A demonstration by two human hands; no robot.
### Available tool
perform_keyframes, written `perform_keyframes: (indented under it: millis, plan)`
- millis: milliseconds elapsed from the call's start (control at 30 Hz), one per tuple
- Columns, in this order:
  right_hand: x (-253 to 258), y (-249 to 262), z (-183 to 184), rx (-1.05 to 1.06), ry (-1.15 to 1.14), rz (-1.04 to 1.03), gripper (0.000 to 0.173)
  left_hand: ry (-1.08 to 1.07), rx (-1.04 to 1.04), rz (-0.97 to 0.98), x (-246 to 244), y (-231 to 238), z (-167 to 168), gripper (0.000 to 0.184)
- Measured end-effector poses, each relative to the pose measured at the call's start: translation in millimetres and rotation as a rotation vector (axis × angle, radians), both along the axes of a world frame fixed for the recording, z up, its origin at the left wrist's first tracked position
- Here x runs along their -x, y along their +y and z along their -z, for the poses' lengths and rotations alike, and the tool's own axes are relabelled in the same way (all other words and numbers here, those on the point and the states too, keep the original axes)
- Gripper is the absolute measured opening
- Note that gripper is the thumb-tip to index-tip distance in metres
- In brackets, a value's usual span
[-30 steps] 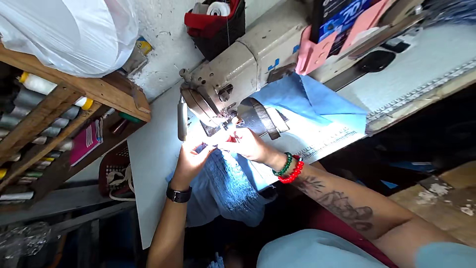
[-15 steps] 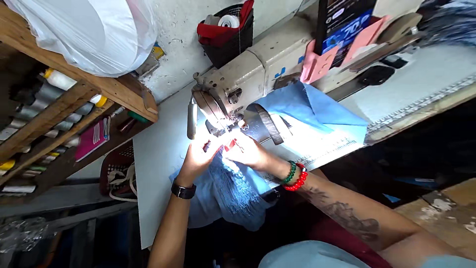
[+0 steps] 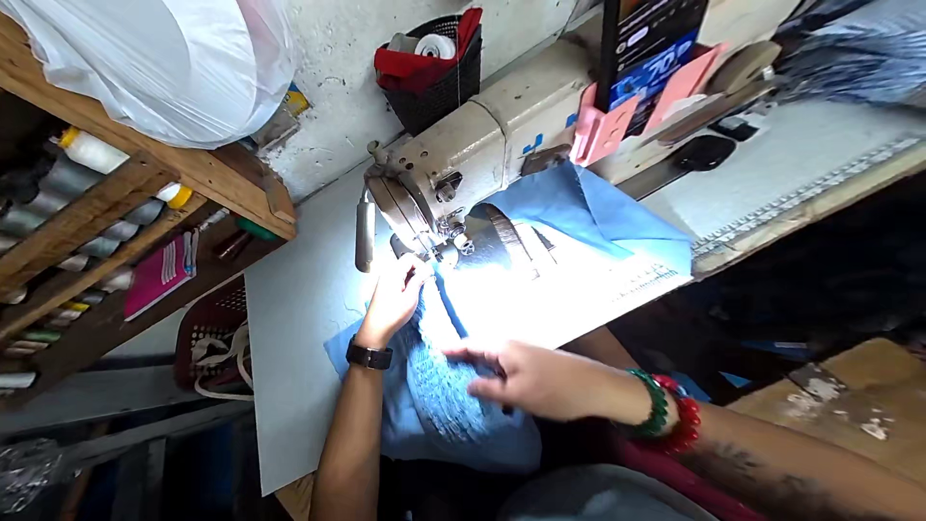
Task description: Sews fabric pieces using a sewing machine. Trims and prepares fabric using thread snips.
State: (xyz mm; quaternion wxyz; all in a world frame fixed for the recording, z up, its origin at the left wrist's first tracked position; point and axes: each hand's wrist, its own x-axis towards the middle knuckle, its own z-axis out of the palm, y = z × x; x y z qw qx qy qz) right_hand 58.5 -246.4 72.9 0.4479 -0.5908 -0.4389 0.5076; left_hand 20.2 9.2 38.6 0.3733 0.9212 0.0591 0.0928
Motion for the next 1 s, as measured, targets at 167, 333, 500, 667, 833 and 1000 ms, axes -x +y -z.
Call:
perform_keyframes:
  millis: [167, 333, 500, 667, 833, 1000]
  plan:
    - [29, -32, -10, -0.049, -0.123, -0.135, 0.050, -0.101, 0.017, -0.051, 2, 3, 13, 0.013]
    - [9, -51, -13, 0.099, -0.412, -0.160, 0.039, -0.132, -0.014, -0.066, -5, -2, 20, 0.015]
    - [-33, 8, 16, -0.091, -0.708, 0.405, 0.025, -0.253, 0.137, -0.038, 8, 1, 13, 0.010]
    - [-49, 70, 46, -0.302, -0.282, 0.458, 0.013, -0.283, 0.253, -0.046, 29, -5, -7, 0.009]
    - [-41, 68, 63, -0.323, -0.434, 0.691, 0.011, -0.085, 0.068, -0.131, 8, -16, -5, 0.013]
    - [-42, 55, 66, -0.267, -0.510, 0.568, 0.009, 0.132, -0.013, -0.160, -5, -31, 4, 0.015]
